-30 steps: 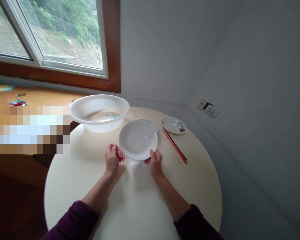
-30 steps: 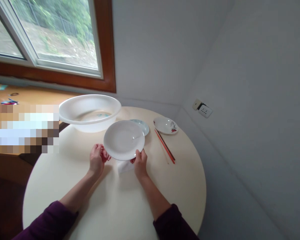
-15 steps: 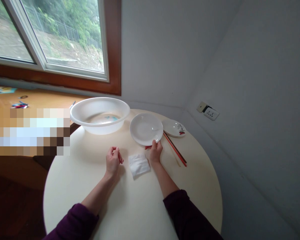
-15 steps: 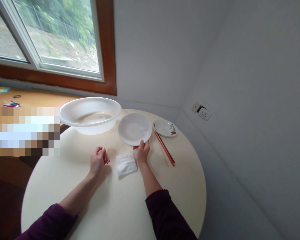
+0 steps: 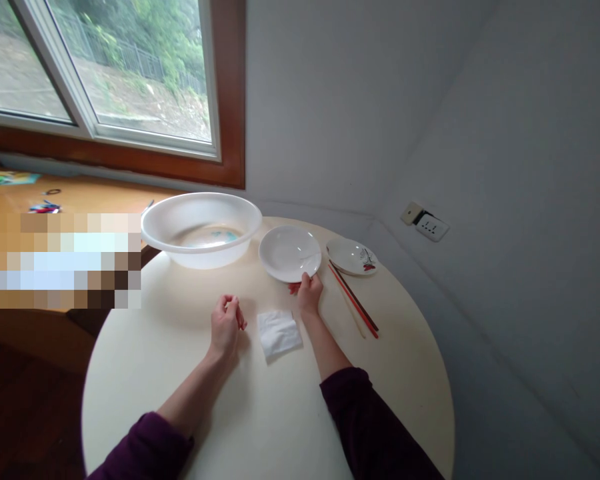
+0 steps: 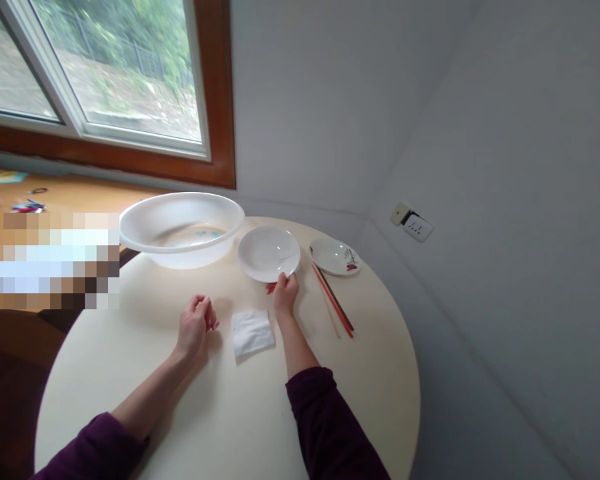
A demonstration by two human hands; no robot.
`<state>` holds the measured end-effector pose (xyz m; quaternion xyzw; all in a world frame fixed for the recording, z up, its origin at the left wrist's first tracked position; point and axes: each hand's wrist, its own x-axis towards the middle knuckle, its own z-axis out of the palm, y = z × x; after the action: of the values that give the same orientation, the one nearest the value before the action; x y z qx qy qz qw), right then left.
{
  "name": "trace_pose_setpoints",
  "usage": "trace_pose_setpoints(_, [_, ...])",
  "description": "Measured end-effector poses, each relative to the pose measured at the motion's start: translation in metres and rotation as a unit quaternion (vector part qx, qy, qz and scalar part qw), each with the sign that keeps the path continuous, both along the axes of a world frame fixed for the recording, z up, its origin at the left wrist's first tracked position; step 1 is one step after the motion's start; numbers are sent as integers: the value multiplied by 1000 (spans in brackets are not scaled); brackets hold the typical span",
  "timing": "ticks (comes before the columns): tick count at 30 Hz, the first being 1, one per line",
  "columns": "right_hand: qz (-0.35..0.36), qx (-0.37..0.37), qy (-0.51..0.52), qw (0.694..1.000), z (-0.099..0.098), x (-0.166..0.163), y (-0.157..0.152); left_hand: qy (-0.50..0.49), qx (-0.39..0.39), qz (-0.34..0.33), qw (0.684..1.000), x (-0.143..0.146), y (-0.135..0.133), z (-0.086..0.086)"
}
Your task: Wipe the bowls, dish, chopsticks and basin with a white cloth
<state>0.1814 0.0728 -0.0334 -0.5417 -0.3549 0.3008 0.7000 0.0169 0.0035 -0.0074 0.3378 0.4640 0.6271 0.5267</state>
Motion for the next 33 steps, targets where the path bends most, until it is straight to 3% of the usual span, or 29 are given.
trace_pose_setpoints(33, [4, -27, 59, 998, -1, 2, 3, 16, -12, -9, 1000, 0, -2, 0])
